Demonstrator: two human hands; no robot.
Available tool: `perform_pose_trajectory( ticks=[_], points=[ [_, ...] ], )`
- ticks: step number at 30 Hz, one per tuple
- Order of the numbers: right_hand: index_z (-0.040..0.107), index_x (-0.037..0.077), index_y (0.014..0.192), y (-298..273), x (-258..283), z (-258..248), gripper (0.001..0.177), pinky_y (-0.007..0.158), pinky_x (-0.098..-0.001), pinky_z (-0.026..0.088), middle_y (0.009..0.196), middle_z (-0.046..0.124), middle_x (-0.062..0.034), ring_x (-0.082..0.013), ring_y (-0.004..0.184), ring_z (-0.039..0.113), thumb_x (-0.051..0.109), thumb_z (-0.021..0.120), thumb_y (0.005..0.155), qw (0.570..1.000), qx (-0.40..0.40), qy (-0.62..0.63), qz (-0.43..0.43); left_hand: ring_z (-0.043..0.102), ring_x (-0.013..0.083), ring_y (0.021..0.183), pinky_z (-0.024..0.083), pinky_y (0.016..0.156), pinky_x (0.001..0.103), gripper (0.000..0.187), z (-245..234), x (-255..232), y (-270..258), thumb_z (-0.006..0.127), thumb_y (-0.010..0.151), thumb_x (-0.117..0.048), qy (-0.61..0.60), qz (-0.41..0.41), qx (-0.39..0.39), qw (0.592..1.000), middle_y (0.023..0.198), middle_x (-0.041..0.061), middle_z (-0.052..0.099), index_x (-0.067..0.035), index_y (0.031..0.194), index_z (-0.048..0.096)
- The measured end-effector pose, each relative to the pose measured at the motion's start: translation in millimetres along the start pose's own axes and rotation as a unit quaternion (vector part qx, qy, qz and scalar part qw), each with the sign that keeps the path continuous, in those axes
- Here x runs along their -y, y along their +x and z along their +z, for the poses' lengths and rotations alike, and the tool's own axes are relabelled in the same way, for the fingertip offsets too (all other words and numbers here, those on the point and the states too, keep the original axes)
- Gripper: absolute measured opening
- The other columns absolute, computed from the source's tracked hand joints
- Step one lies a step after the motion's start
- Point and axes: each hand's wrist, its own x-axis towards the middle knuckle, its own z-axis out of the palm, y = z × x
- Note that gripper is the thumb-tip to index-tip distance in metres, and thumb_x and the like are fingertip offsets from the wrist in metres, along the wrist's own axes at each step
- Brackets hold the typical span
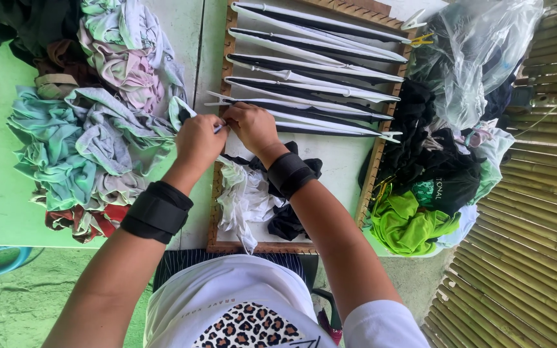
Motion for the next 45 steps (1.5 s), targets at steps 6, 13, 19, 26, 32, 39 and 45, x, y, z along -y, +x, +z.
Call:
perform_pose_trajectory(
  ticks=[6,13,19,26,32,39,45],
  points=[
    [0.076,0.021,0.091,2,-5,0,0.005,0.070,-0.0406,0.056,0.095,0.073,0.0017,-0.0275,0.085,0.071,0.021,0.072,0.088,1.000,0.014,0.011,0.011,0.071,0.0389,0.080,0.056,0.067,0.050,0.019,6,-10,-22,0.071,0.088,-0.025,0.053,0.013,0.044,0.998,0.086,0.017,0.075,-0.013,0.099,0.079],
    [0.076,0.017,0.097,-2,-4,-11,0.009,0.069,-0.0421,0.056,0.096,0.074,-0.0022,-0.0311,0.083,0.070,0.020,0.072,0.089,0.999,0.015,0.047,-0.012,0.073,0.0379,0.081,0.058,0.068,0.048,0.015,40,10,-19,0.064,0.090,-0.014,0.161,0.070,0.066,0.982,0.091,0.015,0.074,-0.007,0.085,0.076],
    [0.074,0.011,0.092,-18,-21,-6,0.013,0.085,-0.0402,0.056,0.096,0.075,-0.0048,-0.0295,0.096,0.070,0.023,0.072,0.089,0.997,0.064,0.020,-0.027,0.072,0.0382,0.081,0.057,0.069,0.049,0.017,25,-1,-24,0.070,0.090,-0.022,0.135,0.079,0.067,0.985,0.087,0.015,0.073,-0.008,0.085,0.077],
    [0.081,0.018,0.082,-16,-18,11,0.029,0.093,-0.0411,0.047,0.099,0.076,0.0023,-0.0291,0.103,0.062,0.046,0.077,0.085,0.992,0.091,-0.035,0.075,0.071,0.0295,0.089,0.049,0.078,0.046,0.014,25,-6,-34,0.074,0.085,-0.024,0.187,0.118,0.026,0.975,0.091,0.008,0.074,-0.012,0.091,0.079],
    [0.082,0.020,0.083,-5,-26,14,0.025,0.096,-0.0452,0.042,0.100,0.075,0.0027,-0.0295,0.104,0.062,0.043,0.081,0.075,0.979,0.147,0.005,0.145,0.069,0.0223,0.093,0.042,0.087,0.043,0.011,36,-2,-43,0.070,0.087,-0.014,0.237,0.168,0.011,0.957,0.094,0.005,0.074,-0.013,0.094,0.079],
    [0.069,0.009,0.099,-20,-38,28,0.024,0.083,-0.0444,0.055,0.098,0.073,-0.0134,-0.0364,0.095,0.069,0.023,0.079,0.083,0.985,0.092,0.074,0.129,0.069,0.0273,0.082,0.045,0.083,0.047,0.010,14,-16,-21,0.069,0.088,-0.015,0.113,0.123,0.090,0.982,0.084,0.008,0.072,-0.014,0.089,0.078],
    [0.058,0.005,0.104,-29,-30,19,0.026,0.079,-0.0487,0.053,0.095,0.073,-0.0153,-0.0416,0.093,0.068,0.008,0.076,0.085,0.995,0.026,0.079,0.052,0.064,0.0371,0.098,0.050,0.085,0.044,0.043,-19,-19,10,0.066,0.073,0.002,0.022,0.180,-0.170,0.969,0.111,0.017,0.066,-0.008,0.114,0.075]
  ],
)
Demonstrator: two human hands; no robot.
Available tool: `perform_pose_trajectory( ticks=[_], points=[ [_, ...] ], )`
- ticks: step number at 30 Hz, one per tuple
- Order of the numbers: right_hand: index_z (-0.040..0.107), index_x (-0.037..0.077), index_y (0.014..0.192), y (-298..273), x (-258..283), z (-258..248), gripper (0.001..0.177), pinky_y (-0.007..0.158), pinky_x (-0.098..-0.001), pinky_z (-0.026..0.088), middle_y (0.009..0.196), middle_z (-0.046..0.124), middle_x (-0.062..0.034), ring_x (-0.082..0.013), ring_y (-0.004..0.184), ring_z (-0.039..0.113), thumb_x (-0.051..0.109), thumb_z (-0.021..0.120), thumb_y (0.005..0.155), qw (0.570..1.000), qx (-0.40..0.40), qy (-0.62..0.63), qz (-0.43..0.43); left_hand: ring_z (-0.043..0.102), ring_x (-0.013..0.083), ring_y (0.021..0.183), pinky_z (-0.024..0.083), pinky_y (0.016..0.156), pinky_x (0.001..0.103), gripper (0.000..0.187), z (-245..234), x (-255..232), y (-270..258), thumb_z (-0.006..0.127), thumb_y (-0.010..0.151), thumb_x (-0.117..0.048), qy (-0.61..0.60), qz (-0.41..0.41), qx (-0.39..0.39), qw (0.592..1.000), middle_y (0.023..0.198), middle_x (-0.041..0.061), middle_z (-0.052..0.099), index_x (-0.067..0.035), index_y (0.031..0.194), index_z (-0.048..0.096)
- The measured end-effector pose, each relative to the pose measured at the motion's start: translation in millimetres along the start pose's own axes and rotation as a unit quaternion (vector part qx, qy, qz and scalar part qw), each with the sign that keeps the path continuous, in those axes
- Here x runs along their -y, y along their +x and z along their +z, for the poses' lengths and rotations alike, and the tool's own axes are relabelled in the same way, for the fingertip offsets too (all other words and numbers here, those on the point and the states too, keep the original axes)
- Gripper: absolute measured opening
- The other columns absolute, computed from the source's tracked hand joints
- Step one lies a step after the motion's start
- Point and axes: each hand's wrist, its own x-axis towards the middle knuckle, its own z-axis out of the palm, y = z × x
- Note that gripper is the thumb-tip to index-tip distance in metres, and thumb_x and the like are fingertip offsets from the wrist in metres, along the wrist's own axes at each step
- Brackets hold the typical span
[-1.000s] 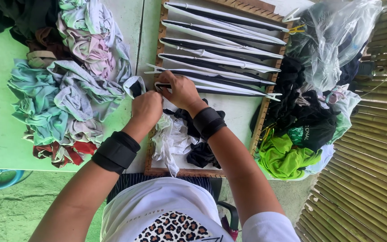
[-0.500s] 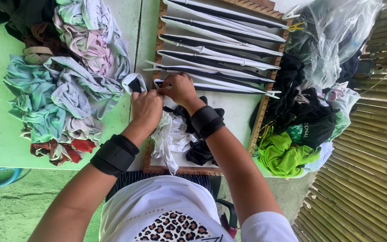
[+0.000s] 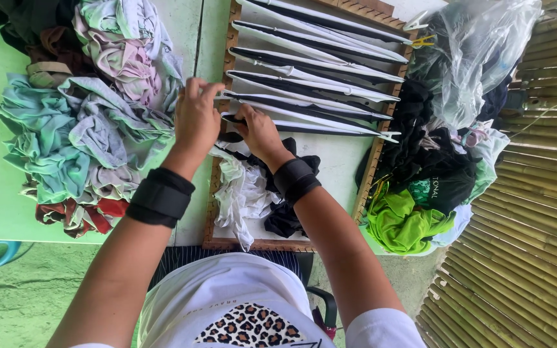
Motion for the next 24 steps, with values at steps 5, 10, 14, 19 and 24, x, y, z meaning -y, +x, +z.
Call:
perform_pose_trajectory(
  ticks=[5,10,14,19,24],
  points=[
    [0.053,0.003,0.110,1,8,-8,0.031,0.078,-0.0478,0.054,0.100,0.072,-0.0170,-0.0425,0.097,0.068,0.006,0.075,0.089,0.999,0.000,0.029,0.016,0.065,0.0361,0.101,0.051,0.088,0.045,0.043,16,30,16,0.068,0.074,0.009,0.036,0.017,0.060,0.997,0.110,0.009,0.070,-0.012,0.110,0.077],
    [0.059,0.006,0.111,4,8,-9,0.030,0.078,-0.0442,0.057,0.102,0.075,-0.0162,-0.0398,0.095,0.072,0.004,0.076,0.085,0.999,0.001,0.023,0.031,0.068,0.0351,0.096,0.054,0.082,0.045,0.038,14,41,17,0.075,0.077,0.005,-0.012,-0.041,0.141,0.989,0.109,0.011,0.071,-0.011,0.112,0.077],
    [0.060,0.005,0.108,8,1,-6,0.025,0.078,-0.0404,0.059,0.102,0.077,-0.0136,-0.0345,0.093,0.075,0.004,0.074,0.088,1.000,0.009,0.020,0.018,0.071,0.0324,0.091,0.056,0.080,0.043,0.030,6,56,13,0.076,0.079,0.005,-0.040,-0.059,0.124,0.990,0.104,0.011,0.074,-0.009,0.106,0.078],
    [0.060,0.005,0.109,7,1,-6,0.024,0.078,-0.0399,0.059,0.101,0.077,-0.0134,-0.0339,0.092,0.075,0.003,0.074,0.089,1.000,0.013,0.013,0.015,0.071,0.0333,0.090,0.055,0.080,0.043,0.029,-9,70,-5,0.077,0.075,0.006,-0.038,-0.026,0.140,0.989,0.098,0.012,0.074,-0.010,0.100,0.081],
    [0.062,0.005,0.109,6,-2,-2,0.023,0.080,-0.0378,0.060,0.101,0.077,-0.0135,-0.0322,0.095,0.076,0.000,0.072,0.089,0.999,-0.001,0.039,0.022,0.071,0.0336,0.087,0.056,0.079,0.044,0.031,-8,47,-7,0.077,0.076,0.004,-0.010,-0.016,0.166,0.986,0.095,0.011,0.073,-0.012,0.102,0.082]
  ],
)
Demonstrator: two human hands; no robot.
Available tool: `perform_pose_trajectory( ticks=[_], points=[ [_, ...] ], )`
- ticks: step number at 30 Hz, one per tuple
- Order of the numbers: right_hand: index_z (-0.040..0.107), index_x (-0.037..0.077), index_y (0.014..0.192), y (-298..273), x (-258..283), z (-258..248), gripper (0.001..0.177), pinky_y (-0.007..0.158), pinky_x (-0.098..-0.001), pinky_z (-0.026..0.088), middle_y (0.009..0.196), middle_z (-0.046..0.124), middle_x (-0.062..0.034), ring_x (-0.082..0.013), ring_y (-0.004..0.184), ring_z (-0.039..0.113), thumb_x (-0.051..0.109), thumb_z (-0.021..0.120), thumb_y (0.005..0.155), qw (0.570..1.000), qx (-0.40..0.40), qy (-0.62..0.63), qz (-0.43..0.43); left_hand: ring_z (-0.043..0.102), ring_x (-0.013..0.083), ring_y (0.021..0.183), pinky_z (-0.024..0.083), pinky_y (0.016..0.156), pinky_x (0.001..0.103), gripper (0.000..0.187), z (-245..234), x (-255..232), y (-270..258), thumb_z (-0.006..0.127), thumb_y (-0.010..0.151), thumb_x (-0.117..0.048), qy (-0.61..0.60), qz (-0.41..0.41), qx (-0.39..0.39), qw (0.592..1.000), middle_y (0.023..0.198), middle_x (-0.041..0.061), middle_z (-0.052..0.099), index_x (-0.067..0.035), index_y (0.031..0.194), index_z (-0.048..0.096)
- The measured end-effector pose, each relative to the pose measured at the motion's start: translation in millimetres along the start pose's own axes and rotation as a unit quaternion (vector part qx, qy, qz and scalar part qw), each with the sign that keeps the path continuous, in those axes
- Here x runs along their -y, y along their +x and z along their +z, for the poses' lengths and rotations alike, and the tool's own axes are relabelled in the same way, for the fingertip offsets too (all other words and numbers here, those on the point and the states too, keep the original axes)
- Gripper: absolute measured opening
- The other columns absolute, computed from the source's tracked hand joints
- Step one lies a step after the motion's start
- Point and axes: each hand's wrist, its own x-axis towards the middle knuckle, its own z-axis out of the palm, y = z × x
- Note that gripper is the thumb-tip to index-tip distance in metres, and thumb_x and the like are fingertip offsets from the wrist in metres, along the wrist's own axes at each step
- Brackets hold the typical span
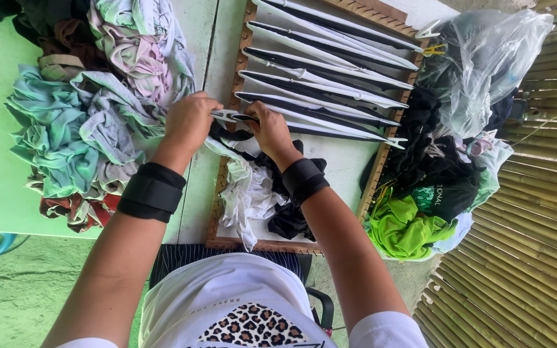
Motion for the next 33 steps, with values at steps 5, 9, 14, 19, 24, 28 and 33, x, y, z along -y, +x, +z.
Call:
perform_pose_trajectory(
  ticks=[5,9,14,19,24,28,33],
  points=[
    [0.061,0.004,0.109,-2,2,-1,0.025,0.081,-0.0379,0.059,0.103,0.077,-0.0138,-0.0323,0.098,0.076,0.005,0.075,0.088,1.000,-0.002,0.013,0.009,0.071,0.0343,0.088,0.056,0.078,0.044,0.023,34,10,8,0.072,0.090,0.004,0.046,0.005,0.006,0.999,0.097,0.012,0.070,-0.013,0.101,0.082],
    [0.063,0.005,0.114,-9,27,-23,0.035,0.082,-0.0422,0.056,0.108,0.073,-0.0141,-0.0358,0.096,0.071,0.017,0.079,0.086,0.997,0.027,-0.063,0.035,0.070,0.0388,0.090,0.056,0.077,0.045,0.055,25,-7,3,0.070,0.076,0.002,0.053,-0.054,0.002,0.997,0.122,0.021,0.063,-0.006,0.131,0.071],
    [0.069,0.009,0.113,-64,-2,-77,0.028,0.093,-0.0428,0.052,0.114,0.071,-0.0129,-0.0356,0.109,0.065,0.017,0.079,0.088,0.989,-0.119,-0.082,0.041,0.070,0.0395,0.094,0.057,0.081,0.046,0.031,13,-26,-19,0.073,0.078,-0.024,0.028,-0.123,0.021,0.992,0.102,0.021,0.071,-0.003,0.100,0.072],
    [0.069,0.014,0.112,-168,-76,-121,0.027,0.101,-0.0409,0.049,0.116,0.069,-0.0059,-0.0306,0.116,0.059,0.018,0.081,0.089,0.938,-0.215,-0.174,0.210,0.071,0.0394,0.095,0.057,0.082,0.049,0.039,42,-10,-48,0.079,0.081,-0.040,0.042,-0.187,0.200,0.961,0.098,0.019,0.075,-0.007,0.099,0.072],
    [0.062,0.007,0.122,-275,-110,-131,0.057,0.095,-0.0490,0.046,0.118,0.060,-0.0214,-0.0426,0.109,0.056,0.023,0.088,0.074,0.848,-0.266,-0.273,0.368,0.071,0.0434,0.095,0.056,0.084,0.051,0.050,64,1,-54,0.082,0.080,-0.038,0.009,-0.198,0.174,0.965,0.098,0.022,0.074,0.000,0.107,0.064],
    [0.062,0.006,0.116,-310,-160,-112,0.052,0.087,-0.0485,0.051,0.110,0.064,-0.0213,-0.0419,0.101,0.061,0.023,0.086,0.073,0.844,-0.244,-0.227,0.421,0.071,0.0437,0.097,0.056,0.085,0.051,0.051,62,-9,-52,0.083,0.077,-0.031,-0.011,-0.181,0.136,0.974,0.099,0.023,0.074,0.001,0.111,0.062],
    [0.066,0.007,0.101,-302,-174,-108,0.027,0.076,-0.0475,0.055,0.090,0.072,-0.0151,-0.0377,0.086,0.069,0.023,0.079,0.083,0.852,-0.254,-0.225,0.399,0.070,0.0445,0.098,0.056,0.085,0.050,0.056,53,-9,-33,0.086,0.073,-0.027,-0.002,-0.214,0.101,0.972,0.102,0.025,0.073,0.002,0.113,0.060]
  ],
)
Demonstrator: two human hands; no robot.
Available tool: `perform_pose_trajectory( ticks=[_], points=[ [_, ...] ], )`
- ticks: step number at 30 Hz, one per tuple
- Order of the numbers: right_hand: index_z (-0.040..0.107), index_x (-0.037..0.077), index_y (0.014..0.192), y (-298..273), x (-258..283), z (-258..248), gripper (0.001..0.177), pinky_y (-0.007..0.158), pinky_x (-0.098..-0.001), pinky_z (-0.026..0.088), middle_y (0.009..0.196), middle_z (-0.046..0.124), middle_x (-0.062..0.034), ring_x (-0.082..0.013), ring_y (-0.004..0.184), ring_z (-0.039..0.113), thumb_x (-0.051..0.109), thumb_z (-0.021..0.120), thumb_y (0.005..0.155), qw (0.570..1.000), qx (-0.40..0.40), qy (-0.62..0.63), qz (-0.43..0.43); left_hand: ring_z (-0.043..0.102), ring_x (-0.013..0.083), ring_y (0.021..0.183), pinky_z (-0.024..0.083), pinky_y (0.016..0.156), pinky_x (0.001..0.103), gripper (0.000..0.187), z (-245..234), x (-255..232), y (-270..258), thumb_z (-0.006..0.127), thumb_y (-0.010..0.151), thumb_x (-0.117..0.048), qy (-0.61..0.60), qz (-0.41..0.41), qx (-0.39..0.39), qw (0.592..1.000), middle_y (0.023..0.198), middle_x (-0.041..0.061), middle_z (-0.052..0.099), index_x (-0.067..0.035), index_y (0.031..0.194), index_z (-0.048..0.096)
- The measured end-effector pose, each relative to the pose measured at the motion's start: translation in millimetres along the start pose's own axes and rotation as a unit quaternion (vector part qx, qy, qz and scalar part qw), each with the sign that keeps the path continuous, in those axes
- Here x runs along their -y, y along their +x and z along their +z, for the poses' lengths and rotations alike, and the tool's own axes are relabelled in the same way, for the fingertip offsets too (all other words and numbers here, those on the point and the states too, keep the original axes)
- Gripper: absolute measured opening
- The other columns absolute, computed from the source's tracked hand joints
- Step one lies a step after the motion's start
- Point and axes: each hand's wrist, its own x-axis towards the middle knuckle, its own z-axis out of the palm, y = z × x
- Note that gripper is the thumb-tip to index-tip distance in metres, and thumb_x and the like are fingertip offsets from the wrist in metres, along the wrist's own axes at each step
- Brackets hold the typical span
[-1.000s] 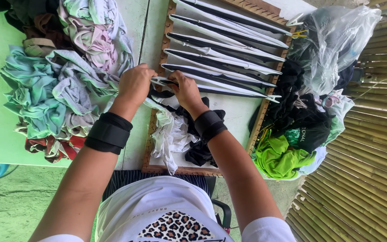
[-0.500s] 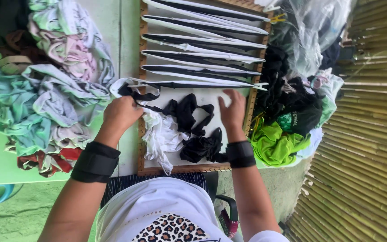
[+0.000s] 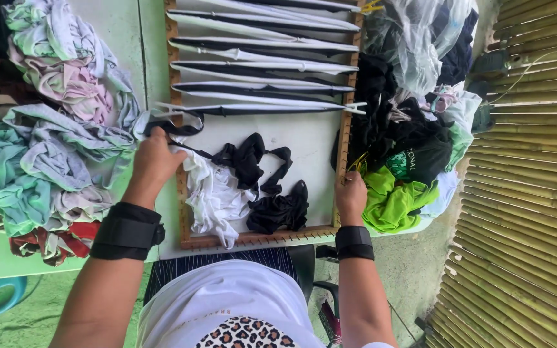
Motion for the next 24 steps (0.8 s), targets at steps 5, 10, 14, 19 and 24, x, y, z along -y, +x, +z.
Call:
perform_pose_trajectory(
  ticks=[5,10,14,19,24],
  points=[
    [0.066,0.008,0.101,32,26,-11,0.023,0.075,-0.0471,0.055,0.091,0.073,-0.0139,-0.0367,0.085,0.069,0.021,0.077,0.085,0.998,-0.015,0.030,-0.044,0.068,0.0463,0.098,0.054,0.084,0.053,0.049,-9,-1,37,0.084,0.077,-0.023,0.014,0.041,-0.033,0.999,0.103,0.025,0.072,0.001,0.112,0.059],
    [0.065,0.008,0.103,51,52,-34,0.031,0.076,-0.0460,0.056,0.092,0.073,-0.0132,-0.0361,0.087,0.070,0.021,0.077,0.078,0.998,0.038,0.026,-0.046,0.067,0.0474,0.099,0.054,0.085,0.053,0.043,-23,6,57,0.084,0.079,-0.023,0.040,0.049,0.012,0.998,0.099,0.026,0.070,-0.001,0.105,0.059],
    [0.059,0.007,0.107,45,112,-73,0.046,0.078,-0.0478,0.053,0.102,0.065,-0.0145,-0.0372,0.095,0.064,0.026,0.086,0.074,0.997,0.042,-0.026,-0.063,0.060,0.0493,0.112,0.049,0.094,0.054,0.078,-54,1,54,0.084,0.067,-0.014,0.060,0.083,-0.076,0.992,0.128,0.031,0.056,-0.006,0.138,0.055],
    [0.061,0.010,0.110,19,205,-57,0.040,0.086,-0.0422,0.054,0.111,0.062,-0.0104,-0.0297,0.100,0.061,0.025,0.084,0.082,0.969,0.122,0.042,-0.210,0.048,0.0465,0.128,0.043,0.105,0.053,0.065,-64,-7,42,0.086,0.067,-0.017,0.130,0.024,-0.015,0.991,0.141,0.022,0.047,-0.018,0.129,0.066],
    [0.081,0.027,0.103,-24,303,-7,0.027,0.107,-0.0467,0.046,0.138,0.060,-0.0070,-0.0345,0.127,0.046,0.019,0.083,0.078,0.848,0.192,0.139,-0.473,0.067,0.0425,0.102,0.051,0.095,0.055,0.025,-61,19,56,0.075,0.093,-0.025,0.082,0.070,-0.023,0.994,0.107,0.020,0.071,-0.009,0.112,0.070]
  ],
)
